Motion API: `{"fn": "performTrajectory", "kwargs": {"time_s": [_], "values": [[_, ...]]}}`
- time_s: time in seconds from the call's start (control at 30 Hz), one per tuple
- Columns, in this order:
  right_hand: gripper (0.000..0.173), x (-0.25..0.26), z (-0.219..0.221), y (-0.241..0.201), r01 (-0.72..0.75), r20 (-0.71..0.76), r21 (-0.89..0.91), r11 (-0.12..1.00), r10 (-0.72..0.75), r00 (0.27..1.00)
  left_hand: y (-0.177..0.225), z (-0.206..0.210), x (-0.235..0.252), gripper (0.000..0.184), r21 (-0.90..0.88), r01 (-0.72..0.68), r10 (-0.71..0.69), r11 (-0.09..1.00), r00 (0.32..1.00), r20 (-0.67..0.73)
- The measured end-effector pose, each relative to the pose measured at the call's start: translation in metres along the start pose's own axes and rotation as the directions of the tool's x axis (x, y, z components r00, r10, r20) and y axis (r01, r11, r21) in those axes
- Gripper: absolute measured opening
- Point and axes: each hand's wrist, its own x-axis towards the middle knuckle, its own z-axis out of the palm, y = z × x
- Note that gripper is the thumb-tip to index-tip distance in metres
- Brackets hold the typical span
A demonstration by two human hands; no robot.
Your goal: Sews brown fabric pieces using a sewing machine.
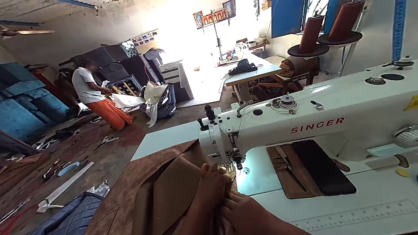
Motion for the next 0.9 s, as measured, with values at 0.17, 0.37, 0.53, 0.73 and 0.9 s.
{"fn": "performTrajectory", "kwargs": {"time_s": [0.17, 0.37, 0.53, 0.73, 0.9], "values": [[0.018, 0.000, -0.001, 0.000, -0.002, -0.034, -0.003, 1.000, 0.002, 0.999, 0.015, -0.006, 0.002, 0.035, 0.029, 0.033, -0.036, 0.999, 0.993, 0.116], [0.025, 0.007, -0.016, -0.002, -0.129, 0.228, 0.139, 0.982, 0.095, 0.969, 0.017, -0.004, 0.009, 0.036, 0.022, 0.019, -0.022, 1.000, 0.989, 0.149], [0.026, 0.004, -0.009, -0.002, -0.103, 0.116, 0.107, 0.989, 0.091, 0.989, 0.009, -0.001, 0.003, 0.040, -0.031, 0.071, -0.066, 0.997, 0.988, 0.141], [0.017, -0.006, 0.003, -0.001, 0.134, -0.299, -0.136, 0.982, -0.170, 0.939, -0.007, 0.018, -0.026, 0.033, -0.183, 0.059, -0.111, 0.981, 0.950, -0.291], [0.011, -0.009, 0.005, 0.002, 0.217, -0.299, -0.156, 0.964, -0.256, 0.919, 0.009, 0.017, -0.026, 0.025, -0.092, -0.043, 0.018, 0.995, 0.965, -0.261]]}}
